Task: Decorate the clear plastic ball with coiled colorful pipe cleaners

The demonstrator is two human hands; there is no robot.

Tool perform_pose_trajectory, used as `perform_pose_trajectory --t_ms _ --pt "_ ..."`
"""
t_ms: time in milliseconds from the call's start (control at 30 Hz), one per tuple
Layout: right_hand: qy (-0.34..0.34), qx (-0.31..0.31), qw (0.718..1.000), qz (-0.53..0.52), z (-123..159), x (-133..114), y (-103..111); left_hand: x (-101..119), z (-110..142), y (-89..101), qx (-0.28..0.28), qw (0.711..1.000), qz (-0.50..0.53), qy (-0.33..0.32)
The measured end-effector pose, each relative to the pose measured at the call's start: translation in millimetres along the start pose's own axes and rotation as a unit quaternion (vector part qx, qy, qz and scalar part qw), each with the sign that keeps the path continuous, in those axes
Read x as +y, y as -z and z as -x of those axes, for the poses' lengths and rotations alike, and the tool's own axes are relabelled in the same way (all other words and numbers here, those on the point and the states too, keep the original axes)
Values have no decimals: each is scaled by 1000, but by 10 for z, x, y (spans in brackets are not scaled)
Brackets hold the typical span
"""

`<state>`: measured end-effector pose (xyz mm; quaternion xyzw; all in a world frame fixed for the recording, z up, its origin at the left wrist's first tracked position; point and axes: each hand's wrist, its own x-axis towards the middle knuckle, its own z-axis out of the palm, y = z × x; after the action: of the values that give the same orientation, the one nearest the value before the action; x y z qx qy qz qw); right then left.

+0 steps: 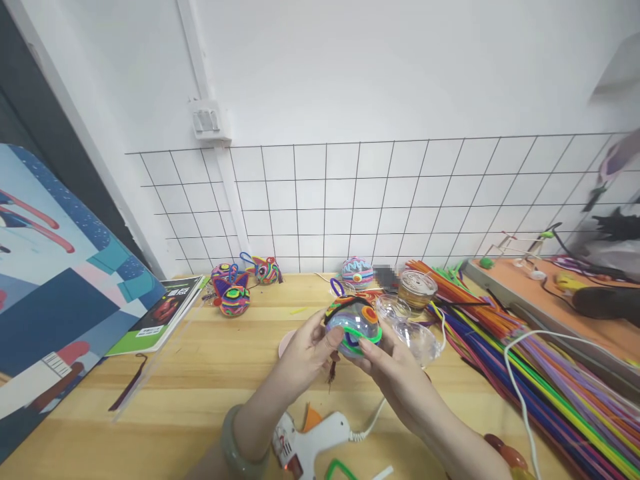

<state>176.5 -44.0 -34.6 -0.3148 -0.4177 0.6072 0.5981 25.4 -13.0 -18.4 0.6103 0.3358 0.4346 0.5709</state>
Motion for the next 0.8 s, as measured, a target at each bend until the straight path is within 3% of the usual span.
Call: perform_pose_trajectory --t_ms 167,300,467,533,600,700,800 --pt "16 -14 1000 7 -12 11 11 -29 6 59 13 999 -26 28" --pt "53 1 997 52 -29 7 56 -30 -13 155 11 998 14 68" --pt "100 38 990 94 -34 -34 125 43 -90 344 169 984 58 27" --pt "111 44 988 101 -41 -44 151 100 -116 471 241 961 134 -29" --pt "119 48 986 106 -52 -44 172 165 -126 648 323 908 249 -91" --pt "115 65 985 110 -62 -42 178 269 -87 999 406 853 290 -152" --pt "111 76 983 126 -58 -55 149 377 1 1340 449 814 316 -191"
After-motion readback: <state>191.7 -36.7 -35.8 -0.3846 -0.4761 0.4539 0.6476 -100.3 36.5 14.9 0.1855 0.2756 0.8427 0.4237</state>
